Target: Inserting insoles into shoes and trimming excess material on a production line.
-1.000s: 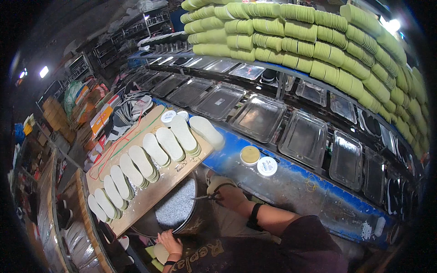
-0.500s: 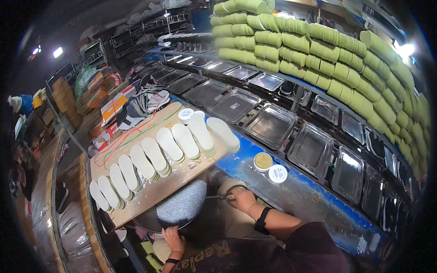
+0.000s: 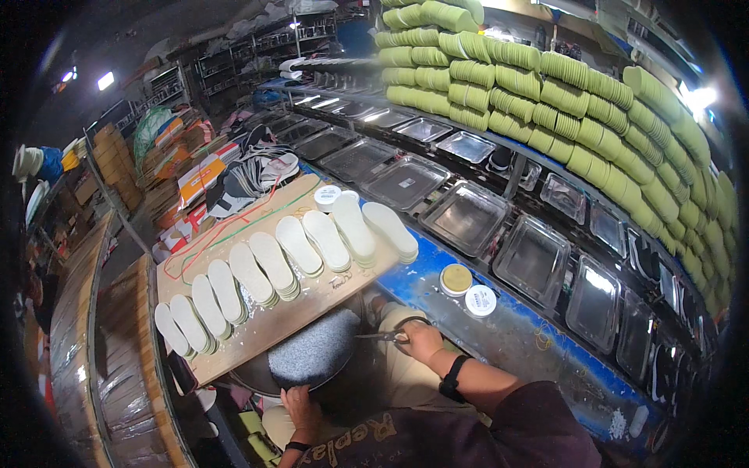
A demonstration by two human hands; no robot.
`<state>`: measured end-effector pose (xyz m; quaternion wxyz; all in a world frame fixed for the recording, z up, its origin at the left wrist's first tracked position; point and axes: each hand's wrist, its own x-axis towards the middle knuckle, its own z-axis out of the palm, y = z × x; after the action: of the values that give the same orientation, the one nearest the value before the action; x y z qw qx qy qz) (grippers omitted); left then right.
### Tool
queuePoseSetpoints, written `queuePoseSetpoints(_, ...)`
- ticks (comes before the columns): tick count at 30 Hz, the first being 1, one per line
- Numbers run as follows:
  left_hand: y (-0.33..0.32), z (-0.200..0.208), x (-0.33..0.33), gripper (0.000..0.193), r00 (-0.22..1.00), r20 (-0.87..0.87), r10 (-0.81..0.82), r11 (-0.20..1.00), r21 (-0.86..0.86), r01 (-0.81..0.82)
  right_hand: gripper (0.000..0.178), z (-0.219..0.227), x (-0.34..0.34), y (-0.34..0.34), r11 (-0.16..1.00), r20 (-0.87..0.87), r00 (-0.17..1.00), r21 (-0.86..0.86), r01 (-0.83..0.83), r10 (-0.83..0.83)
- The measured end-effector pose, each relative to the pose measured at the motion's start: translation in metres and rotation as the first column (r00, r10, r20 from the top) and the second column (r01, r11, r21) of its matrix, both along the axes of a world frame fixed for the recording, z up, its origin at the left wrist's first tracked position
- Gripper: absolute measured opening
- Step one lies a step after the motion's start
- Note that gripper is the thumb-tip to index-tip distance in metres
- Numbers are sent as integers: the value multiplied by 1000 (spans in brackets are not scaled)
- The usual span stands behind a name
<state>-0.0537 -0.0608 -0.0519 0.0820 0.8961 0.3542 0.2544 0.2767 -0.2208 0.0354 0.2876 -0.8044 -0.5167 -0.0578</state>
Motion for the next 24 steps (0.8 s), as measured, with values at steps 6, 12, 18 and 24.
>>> queuePoseSetpoints(6, -1, 4, 2, 31, 1000, 29, -10, 1000, 16, 10, 26, -1, 1, -1, 1000, -15, 1000, -16, 12, -13)
queuePoseSetpoints(12, -1, 1, 1, 33, 1000, 8, -11, 1000, 18, 11, 26, 3, -1, -2, 1000, -15, 1000, -8, 0, 0)
queuePoseSetpoints(18, 0, 0, 1, 35, 1000, -16, -14, 1000, 7, 15, 26, -1, 1, -2, 1000, -31, 1000, 0, 1, -1)
queuePoseSetpoints(24, -1, 5, 2, 42, 998, -55, -16, 1000, -10, 15, 24, -7, 5, -2, 1000, -25, 1000, -12, 1, -1)
